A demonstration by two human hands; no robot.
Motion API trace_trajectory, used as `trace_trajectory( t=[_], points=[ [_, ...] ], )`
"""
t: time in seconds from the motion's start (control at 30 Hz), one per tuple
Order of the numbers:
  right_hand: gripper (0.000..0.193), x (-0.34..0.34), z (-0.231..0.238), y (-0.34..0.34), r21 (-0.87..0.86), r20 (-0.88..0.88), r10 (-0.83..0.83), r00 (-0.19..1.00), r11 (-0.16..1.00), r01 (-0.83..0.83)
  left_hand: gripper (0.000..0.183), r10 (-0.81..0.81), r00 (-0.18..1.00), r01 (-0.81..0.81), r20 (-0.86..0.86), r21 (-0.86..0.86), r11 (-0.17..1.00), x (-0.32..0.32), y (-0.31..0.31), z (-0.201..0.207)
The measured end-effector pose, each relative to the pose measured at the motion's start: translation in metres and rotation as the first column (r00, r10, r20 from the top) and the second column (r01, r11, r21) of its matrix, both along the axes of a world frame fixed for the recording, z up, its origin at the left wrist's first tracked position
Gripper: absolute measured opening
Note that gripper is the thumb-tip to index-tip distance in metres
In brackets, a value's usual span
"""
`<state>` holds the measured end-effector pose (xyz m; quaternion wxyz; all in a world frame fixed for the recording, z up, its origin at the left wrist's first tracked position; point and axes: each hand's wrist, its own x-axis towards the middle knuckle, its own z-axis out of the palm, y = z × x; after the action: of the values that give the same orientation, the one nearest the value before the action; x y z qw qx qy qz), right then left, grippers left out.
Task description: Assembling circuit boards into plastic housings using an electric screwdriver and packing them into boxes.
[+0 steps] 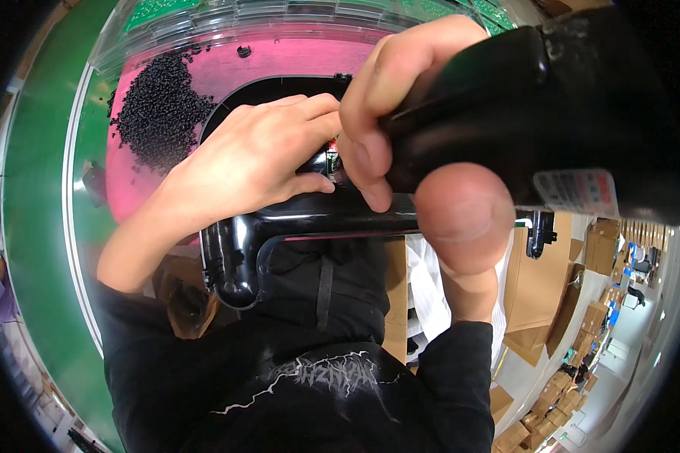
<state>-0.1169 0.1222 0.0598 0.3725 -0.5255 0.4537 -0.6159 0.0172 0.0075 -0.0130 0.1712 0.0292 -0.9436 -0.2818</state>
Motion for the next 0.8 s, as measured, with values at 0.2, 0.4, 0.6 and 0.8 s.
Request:
trace_trajectory(
  t=[0.2,0.4,0.6,0.8],
  points=[
    [0.064,-0.021,-0.014,-0.007,-0.247,0.003,0.278,0.96,0.931,-0.269,0.053,-0.001,0.999,0.001,0.05,-0.008,1.0,0.0,0.0,0.0],
    [0.039,-0.053,0.003,0.003,-0.038,0.59,-0.039,0.806,0.996,0.076,0.06,-0.015,0.997,0.019,0.074,-0.054,0.998,-0.002,0.002,0.006],
    [0.032,-0.117,-0.004,0.011,0.134,0.724,-0.386,0.571,0.892,0.432,0.049,0.031,0.999,-0.032,-0.034,-0.041,0.999,-0.003,0.001,0.02],
    [0.039,-0.101,-0.02,0.097,0.186,0.362,-0.571,0.736,0.818,0.544,0.029,0.261,0.927,-0.322,-0.27,-0.213,0.923,-0.011,-0.017,0.023]
  ],
)
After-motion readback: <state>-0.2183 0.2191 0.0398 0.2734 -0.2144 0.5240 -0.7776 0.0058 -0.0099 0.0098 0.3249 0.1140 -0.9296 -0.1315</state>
